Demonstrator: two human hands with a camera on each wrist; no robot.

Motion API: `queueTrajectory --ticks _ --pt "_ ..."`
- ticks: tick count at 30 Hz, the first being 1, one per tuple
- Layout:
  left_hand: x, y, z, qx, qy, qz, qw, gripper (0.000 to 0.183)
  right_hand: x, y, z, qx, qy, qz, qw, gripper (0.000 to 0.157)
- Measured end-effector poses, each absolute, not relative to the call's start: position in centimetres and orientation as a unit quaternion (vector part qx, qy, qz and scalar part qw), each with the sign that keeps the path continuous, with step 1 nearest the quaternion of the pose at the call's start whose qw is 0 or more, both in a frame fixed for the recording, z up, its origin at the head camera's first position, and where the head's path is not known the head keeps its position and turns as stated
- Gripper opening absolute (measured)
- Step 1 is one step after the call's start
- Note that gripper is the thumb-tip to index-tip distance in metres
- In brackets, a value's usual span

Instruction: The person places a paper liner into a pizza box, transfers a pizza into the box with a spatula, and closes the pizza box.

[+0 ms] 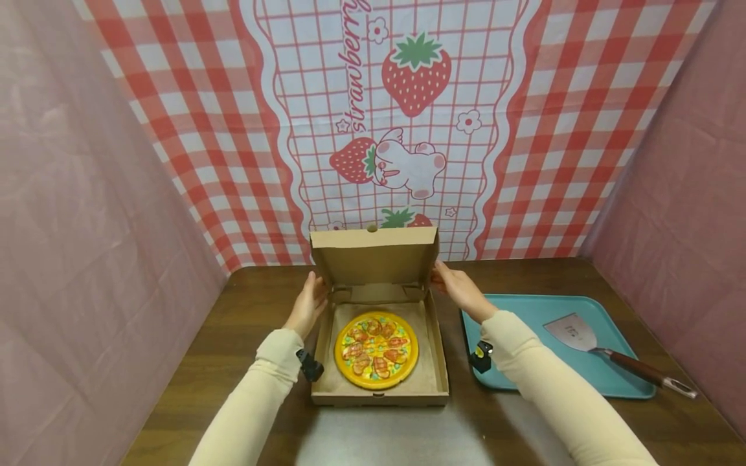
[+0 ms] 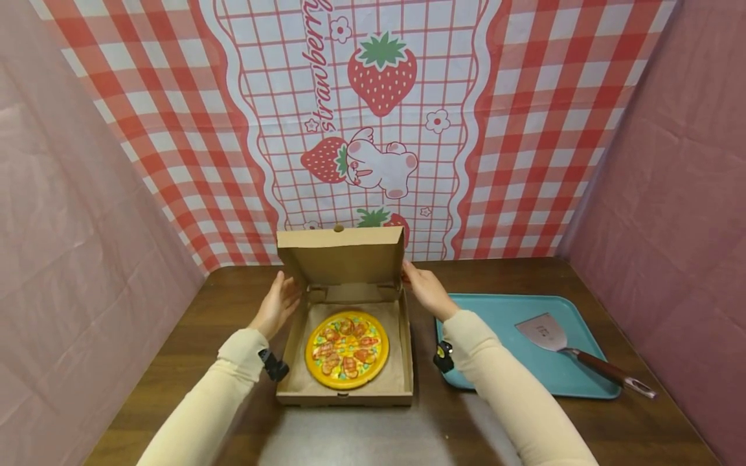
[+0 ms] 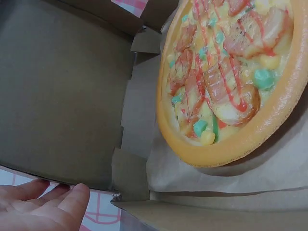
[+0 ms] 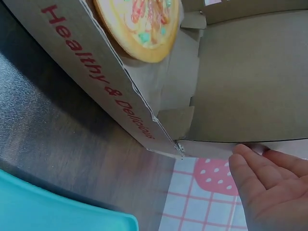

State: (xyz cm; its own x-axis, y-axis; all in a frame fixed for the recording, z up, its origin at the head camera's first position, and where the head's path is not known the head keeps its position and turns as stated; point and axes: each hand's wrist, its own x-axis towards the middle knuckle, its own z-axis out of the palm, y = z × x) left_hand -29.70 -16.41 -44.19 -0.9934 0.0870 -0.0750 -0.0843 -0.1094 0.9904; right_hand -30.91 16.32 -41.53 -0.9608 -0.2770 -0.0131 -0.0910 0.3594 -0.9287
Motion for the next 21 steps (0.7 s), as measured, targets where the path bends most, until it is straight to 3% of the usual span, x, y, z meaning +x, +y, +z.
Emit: queueTrajectory --ticks 8,21 --pt "-29.2 -16.8 -44.0 -0.007 0.675 0.735 0.066 0.081 -30.1 16.5 -41.6 -0.115 0.816 -0.561 0.074 0.070" --pt "-28.3 -16.8 -43.5 -0.033 0.684 0.725 0.078 0.077 -28.0 17.1 -41.2 -0.122 0.802 -0.578 0.084 0.069"
